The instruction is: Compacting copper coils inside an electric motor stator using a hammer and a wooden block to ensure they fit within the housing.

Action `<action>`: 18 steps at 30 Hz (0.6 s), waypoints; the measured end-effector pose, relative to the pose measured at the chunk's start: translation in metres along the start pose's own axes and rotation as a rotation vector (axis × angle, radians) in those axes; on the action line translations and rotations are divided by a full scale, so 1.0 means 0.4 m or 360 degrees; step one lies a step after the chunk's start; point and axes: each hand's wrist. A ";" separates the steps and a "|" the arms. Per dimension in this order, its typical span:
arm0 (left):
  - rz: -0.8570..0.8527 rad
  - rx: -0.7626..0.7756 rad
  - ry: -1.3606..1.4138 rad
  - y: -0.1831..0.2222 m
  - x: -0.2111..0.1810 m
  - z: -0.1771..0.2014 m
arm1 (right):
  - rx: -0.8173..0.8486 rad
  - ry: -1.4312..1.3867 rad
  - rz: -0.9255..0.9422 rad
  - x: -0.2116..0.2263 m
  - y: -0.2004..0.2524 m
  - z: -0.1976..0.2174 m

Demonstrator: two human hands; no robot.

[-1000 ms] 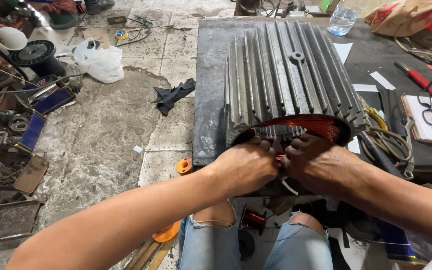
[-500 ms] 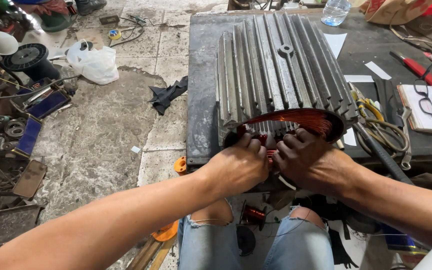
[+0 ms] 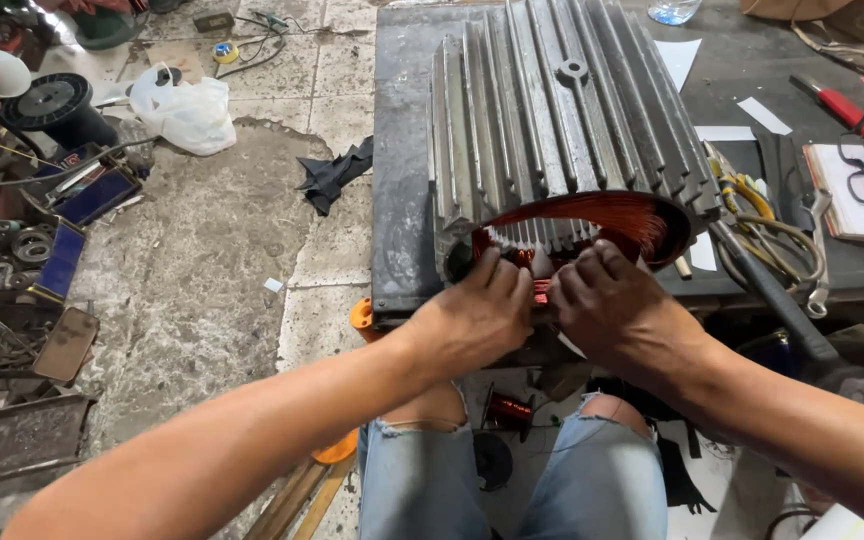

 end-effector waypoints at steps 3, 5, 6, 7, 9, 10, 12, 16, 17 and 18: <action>-0.0051 -0.0054 -0.0121 -0.025 0.038 0.044 | -0.0112 0.0100 0.0000 -0.014 0.004 0.034; -0.0134 -0.0066 -0.0036 0.000 0.049 0.035 | -0.0215 0.0102 -0.0028 0.001 0.031 -0.009; -0.0138 -0.0066 -0.0042 0.008 0.042 0.021 | -0.0221 0.0105 -0.0029 0.000 0.026 -0.001; -0.0158 -0.0164 -0.0066 0.018 0.036 0.005 | -0.0303 0.0160 0.0004 -0.002 0.019 0.004; -0.0154 -0.0245 -0.0096 0.033 0.024 -0.020 | -0.0390 0.0192 0.0057 -0.003 0.021 -0.015; -0.0145 -0.0292 -0.0111 0.037 0.020 -0.028 | -0.0395 0.0202 0.0049 0.002 0.030 -0.034; -0.0131 -0.0330 -0.0123 0.037 0.016 -0.026 | -0.0401 0.0202 0.0042 0.008 0.040 -0.048; -0.0030 -0.0299 -0.0004 0.014 0.018 0.016 | -0.0237 -0.0006 -0.0055 -0.002 0.031 0.004; 0.0010 -0.0279 0.0053 0.009 0.024 0.024 | -0.0174 -0.0180 -0.0149 -0.011 0.022 0.020; 0.0014 -0.0280 0.0059 0.013 0.022 0.016 | -0.0168 -0.0183 -0.0149 -0.006 0.013 0.025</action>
Point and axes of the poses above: each hand's wrist, its own y-axis away from the middle knuckle, its own z-axis out of the back of the hand, x = y × z, and after that the axes turned 10 degrees about -x, right-handed
